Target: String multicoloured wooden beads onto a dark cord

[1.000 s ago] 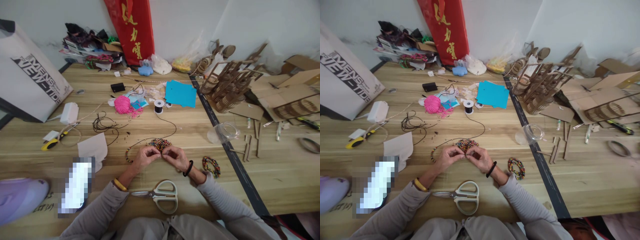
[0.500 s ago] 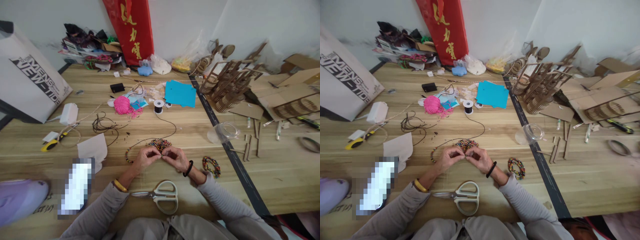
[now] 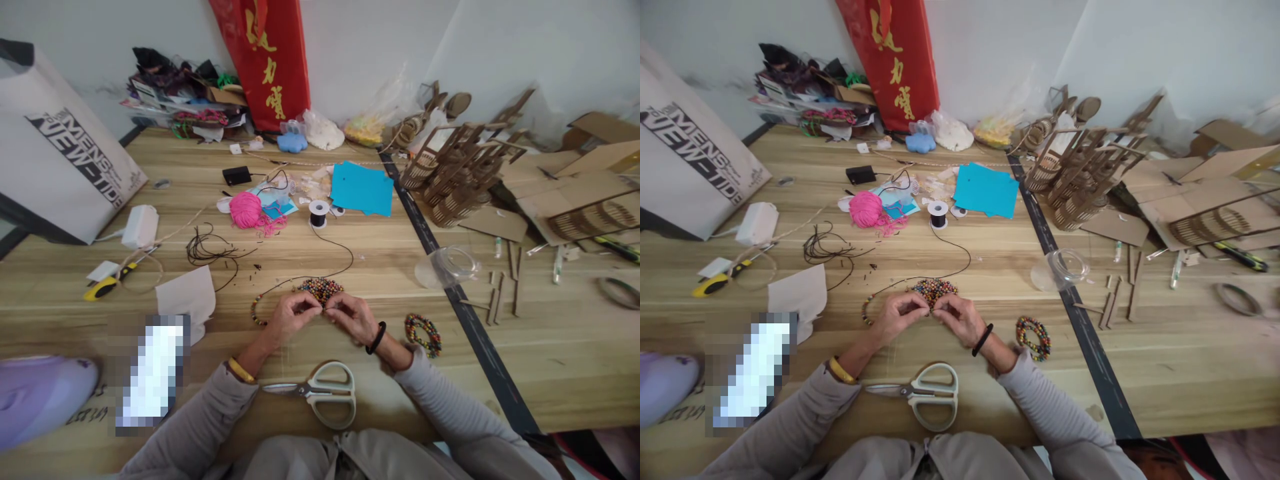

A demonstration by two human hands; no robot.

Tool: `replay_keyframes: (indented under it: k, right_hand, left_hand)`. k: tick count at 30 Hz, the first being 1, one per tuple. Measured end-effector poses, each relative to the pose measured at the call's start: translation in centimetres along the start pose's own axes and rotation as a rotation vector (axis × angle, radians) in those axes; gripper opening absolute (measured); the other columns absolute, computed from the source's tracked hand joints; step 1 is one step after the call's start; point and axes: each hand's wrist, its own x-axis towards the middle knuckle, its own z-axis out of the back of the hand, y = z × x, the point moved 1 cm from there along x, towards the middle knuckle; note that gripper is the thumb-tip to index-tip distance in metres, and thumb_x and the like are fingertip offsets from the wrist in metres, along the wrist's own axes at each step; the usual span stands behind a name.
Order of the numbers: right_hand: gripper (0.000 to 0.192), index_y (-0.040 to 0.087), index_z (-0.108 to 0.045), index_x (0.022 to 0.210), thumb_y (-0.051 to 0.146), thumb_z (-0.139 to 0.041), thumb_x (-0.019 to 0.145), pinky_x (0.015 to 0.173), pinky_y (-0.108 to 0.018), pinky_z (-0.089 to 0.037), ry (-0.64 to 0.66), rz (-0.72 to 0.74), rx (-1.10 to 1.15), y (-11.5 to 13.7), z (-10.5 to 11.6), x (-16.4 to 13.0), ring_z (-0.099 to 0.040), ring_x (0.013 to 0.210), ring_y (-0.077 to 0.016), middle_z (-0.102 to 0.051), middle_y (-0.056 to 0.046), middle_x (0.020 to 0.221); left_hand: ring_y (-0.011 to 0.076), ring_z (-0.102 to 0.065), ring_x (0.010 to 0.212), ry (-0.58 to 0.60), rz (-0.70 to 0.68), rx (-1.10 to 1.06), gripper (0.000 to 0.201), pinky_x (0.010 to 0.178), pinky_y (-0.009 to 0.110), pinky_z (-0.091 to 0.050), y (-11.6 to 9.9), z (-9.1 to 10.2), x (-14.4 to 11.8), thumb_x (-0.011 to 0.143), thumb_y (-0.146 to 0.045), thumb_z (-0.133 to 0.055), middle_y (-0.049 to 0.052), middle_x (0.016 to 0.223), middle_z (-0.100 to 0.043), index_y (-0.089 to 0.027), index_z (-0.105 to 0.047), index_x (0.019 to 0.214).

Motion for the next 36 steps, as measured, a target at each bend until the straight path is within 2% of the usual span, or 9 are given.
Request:
replay_keyframes:
  k: [4, 7, 9, 15, 24, 31, 34, 36]
  right_hand:
    - [0.018, 0.018, -0.056, 0.087, 0.031, -0.047, 0.094, 0.062, -0.026, -0.048, -0.010, 0.178, -0.138, 0.4, 0.0, -0.1, -0.056, 0.066, -0.0136, -0.060, -0.004, 0.075]
    - [0.013, 0.020, -0.054, 0.090, 0.024, -0.043, 0.095, 0.073, -0.031, -0.050, 0.000, 0.349, -0.237, 0.6, -0.1, -0.1, -0.058, 0.080, -0.0171, -0.061, -0.007, 0.084]
    - [0.013, 0.020, -0.054, 0.092, 0.022, -0.042, 0.096, 0.076, -0.032, -0.050, 0.005, 0.392, -0.273, 0.6, -0.1, -0.2, -0.058, 0.086, -0.0183, -0.062, -0.008, 0.087]
    - [0.010, 0.020, -0.055, 0.096, 0.020, -0.045, 0.095, 0.074, -0.032, -0.050, -0.034, 0.417, -0.325, 0.6, 0.0, -0.2, -0.058, 0.084, -0.0180, -0.060, -0.008, 0.088]
    - [0.011, 0.020, -0.057, 0.095, 0.023, -0.046, 0.095, 0.071, -0.031, -0.051, -0.060, 0.399, -0.352, 0.4, 0.0, -0.3, -0.058, 0.081, -0.0175, -0.060, -0.007, 0.087]
    - [0.010, 0.021, -0.056, 0.097, 0.020, -0.047, 0.094, 0.072, -0.032, -0.050, -0.046, 0.422, -0.330, 0.6, -0.1, -0.3, -0.058, 0.082, -0.0181, -0.060, -0.008, 0.088]
    - [0.009, 0.020, -0.058, 0.095, 0.022, -0.049, 0.093, 0.070, -0.032, -0.049, -0.074, 0.380, -0.295, 0.8, 0.2, -0.2, -0.057, 0.081, -0.0182, -0.060, -0.008, 0.087]
    - [0.008, 0.020, -0.058, 0.092, 0.024, -0.051, 0.091, 0.066, -0.030, -0.048, -0.146, 0.310, -0.270, 0.7, 0.8, -0.1, -0.057, 0.079, -0.0178, -0.060, -0.007, 0.086]
  left_hand:
    - [0.0167, -0.061, 0.080, -0.051, -0.066, 0.003, 0.019, 0.076, 0.027, -0.047, 0.1, 0.3, 0.0, 0.083, -0.030, -0.060, 0.007, 0.081, -0.068, -0.013, -0.067, 0.078]
    - [0.0174, -0.062, 0.084, -0.054, -0.076, 0.016, 0.021, 0.078, 0.027, -0.047, 0.0, 0.4, 0.0, 0.086, -0.031, -0.057, 0.007, 0.086, -0.069, -0.014, -0.068, 0.083]
    - [0.0176, -0.062, 0.083, -0.069, -0.080, 0.013, 0.022, 0.078, 0.027, -0.048, -0.3, 0.5, -0.1, 0.086, -0.032, -0.056, 0.007, 0.085, -0.069, -0.014, -0.068, 0.083]
    - [0.0170, -0.063, 0.079, -0.089, -0.054, 0.002, 0.022, 0.075, 0.027, -0.049, -1.0, 0.5, -0.2, 0.086, -0.030, -0.057, 0.007, 0.081, -0.071, -0.013, -0.068, 0.080]
    - [0.0169, -0.064, 0.077, 0.050, -0.022, 0.070, 0.017, 0.074, 0.027, -0.049, -0.1, 0.0, -0.2, 0.076, -0.028, -0.068, 0.007, 0.082, -0.072, -0.013, -0.071, 0.083]
    - [0.0146, -0.060, 0.068, 0.047, -0.092, 0.116, 0.013, 0.067, 0.026, -0.045, -0.2, -0.1, -0.1, 0.076, -0.025, -0.068, 0.005, 0.073, -0.069, -0.013, -0.070, 0.075]
    - [0.0148, -0.060, 0.068, 0.037, -0.088, 0.110, 0.014, 0.065, 0.025, -0.045, -0.2, -0.1, -0.1, 0.077, -0.026, -0.067, 0.006, 0.073, -0.069, -0.013, -0.070, 0.074]
    - [0.0146, -0.060, 0.068, 0.023, -0.071, 0.107, 0.013, 0.064, 0.024, -0.045, -0.2, -0.1, -0.1, 0.077, -0.026, -0.067, 0.006, 0.073, -0.069, -0.013, -0.070, 0.074]
